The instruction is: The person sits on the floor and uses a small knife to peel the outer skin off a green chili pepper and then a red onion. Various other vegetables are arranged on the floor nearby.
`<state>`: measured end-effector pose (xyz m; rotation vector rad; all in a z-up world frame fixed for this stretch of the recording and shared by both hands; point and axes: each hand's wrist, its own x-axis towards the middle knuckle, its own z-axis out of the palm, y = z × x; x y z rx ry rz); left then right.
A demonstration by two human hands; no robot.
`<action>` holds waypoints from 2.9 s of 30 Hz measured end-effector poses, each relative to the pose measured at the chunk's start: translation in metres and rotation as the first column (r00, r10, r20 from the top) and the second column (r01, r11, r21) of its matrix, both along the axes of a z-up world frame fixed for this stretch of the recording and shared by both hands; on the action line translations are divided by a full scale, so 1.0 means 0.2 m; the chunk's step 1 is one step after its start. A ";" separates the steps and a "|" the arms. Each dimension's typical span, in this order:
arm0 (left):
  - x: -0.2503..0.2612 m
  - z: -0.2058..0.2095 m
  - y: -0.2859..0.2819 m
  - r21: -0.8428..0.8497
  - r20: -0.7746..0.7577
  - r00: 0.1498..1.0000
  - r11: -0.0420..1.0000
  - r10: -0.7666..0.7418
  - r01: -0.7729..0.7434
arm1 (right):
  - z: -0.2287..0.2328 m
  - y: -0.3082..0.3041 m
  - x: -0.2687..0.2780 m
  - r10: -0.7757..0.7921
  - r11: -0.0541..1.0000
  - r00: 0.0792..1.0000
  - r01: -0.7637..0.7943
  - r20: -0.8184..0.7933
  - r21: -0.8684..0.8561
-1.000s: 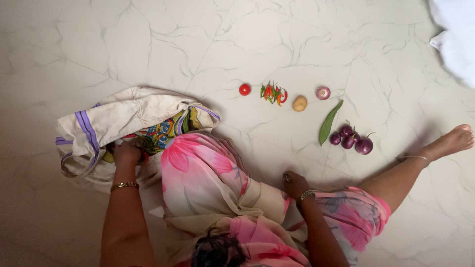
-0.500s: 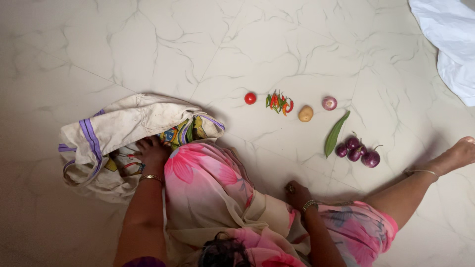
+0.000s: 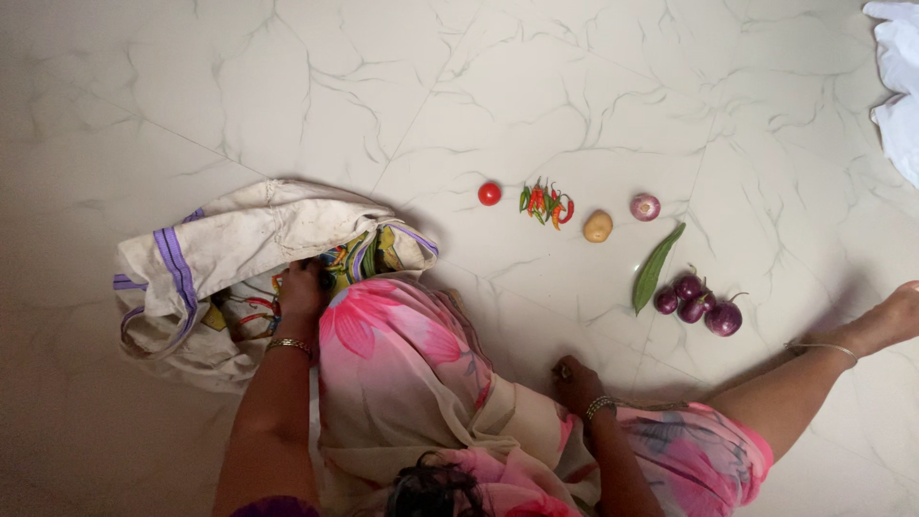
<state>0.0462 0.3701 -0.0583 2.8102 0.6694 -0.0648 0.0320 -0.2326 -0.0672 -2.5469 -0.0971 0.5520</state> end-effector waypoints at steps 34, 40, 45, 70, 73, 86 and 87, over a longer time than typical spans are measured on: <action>-0.10 0.23 0.15 0.145 0.021 0.994 0.983 0.111 -0.113 | -0.03 -0.04 -0.01 0.038 0.999 0.999 -0.038 0.001 0.008; -0.12 0.35 0.12 0.229 0.028 0.998 0.971 0.057 -0.061 | -0.05 -0.05 -0.02 0.039 0.998 0.999 -0.039 0.003 0.039; -0.15 0.37 0.15 0.247 0.072 0.995 0.965 0.069 -0.085 | -0.05 -0.05 -0.02 0.050 0.998 0.999 -0.049 -0.017 0.035; 0.44 -0.06 -1.98 -0.973 -0.149 0.961 -0.138 -0.233 -0.184 | 0.09 -0.17 0.16 -0.526 0.668 0.851 0.417 -0.005 0.617; 0.42 -0.09 -2.00 -0.949 -0.261 0.927 -0.107 -0.268 -0.298 | 0.18 -0.12 0.22 -0.477 0.688 0.869 0.277 0.130 0.670; 0.42 -0.14 -2.02 -0.896 -0.234 0.914 -0.290 -0.332 -0.335 | 0.30 0.29 0.33 -0.320 0.891 0.702 -0.006 0.636 0.454; 0.42 -0.13 -2.02 -0.891 -0.232 0.912 -0.303 -0.338 -0.339 | 0.30 0.28 0.33 -0.320 0.893 0.702 -0.001 0.637 0.450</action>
